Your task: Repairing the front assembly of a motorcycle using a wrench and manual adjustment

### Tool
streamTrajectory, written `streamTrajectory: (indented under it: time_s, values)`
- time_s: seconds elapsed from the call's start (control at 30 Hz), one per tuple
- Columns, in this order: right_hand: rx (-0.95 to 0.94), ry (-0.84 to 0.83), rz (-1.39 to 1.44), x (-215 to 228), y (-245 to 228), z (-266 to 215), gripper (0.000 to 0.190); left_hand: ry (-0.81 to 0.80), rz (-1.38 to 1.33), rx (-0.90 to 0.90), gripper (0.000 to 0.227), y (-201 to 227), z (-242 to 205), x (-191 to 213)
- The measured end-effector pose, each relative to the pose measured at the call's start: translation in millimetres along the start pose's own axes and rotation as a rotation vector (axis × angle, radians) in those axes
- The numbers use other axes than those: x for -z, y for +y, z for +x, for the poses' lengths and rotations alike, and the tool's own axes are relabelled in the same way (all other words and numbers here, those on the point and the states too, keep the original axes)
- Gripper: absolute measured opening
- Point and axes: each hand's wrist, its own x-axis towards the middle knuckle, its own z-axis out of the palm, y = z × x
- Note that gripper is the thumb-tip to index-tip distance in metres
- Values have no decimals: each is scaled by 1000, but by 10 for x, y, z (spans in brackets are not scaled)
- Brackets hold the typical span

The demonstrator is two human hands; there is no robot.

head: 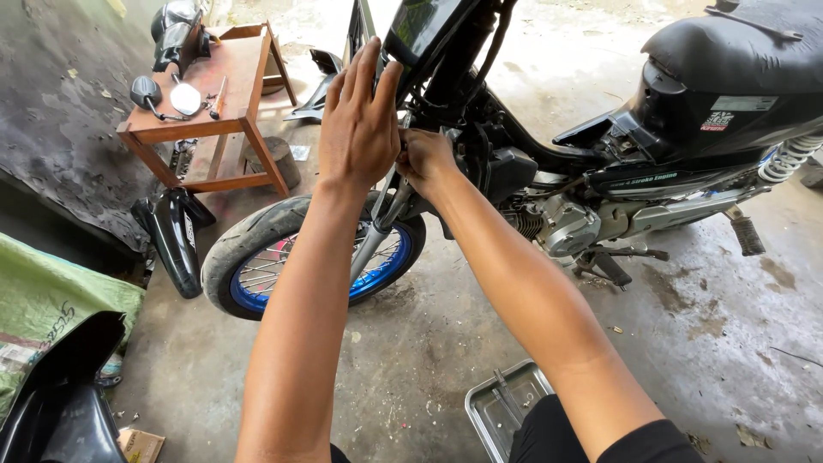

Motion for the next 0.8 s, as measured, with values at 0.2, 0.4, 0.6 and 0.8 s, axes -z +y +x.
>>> streamTrajectory:
  time_s: [0.2,0.4,0.6,0.8]
  values:
    - [63,34,36,-63,76,194,23,-40,19,-15,31,-25,29,8]
    - [89,-32,-21,-55,29,62,29,101,-163,49,42,57,65,31]
    - [-15,83,-39,139,-153,-19,20,166,-286,91,47,-29,106,-120]
    - [-49,94,-86,-4,-216,-176,21,104,-432,126,46,-45,168,-35]
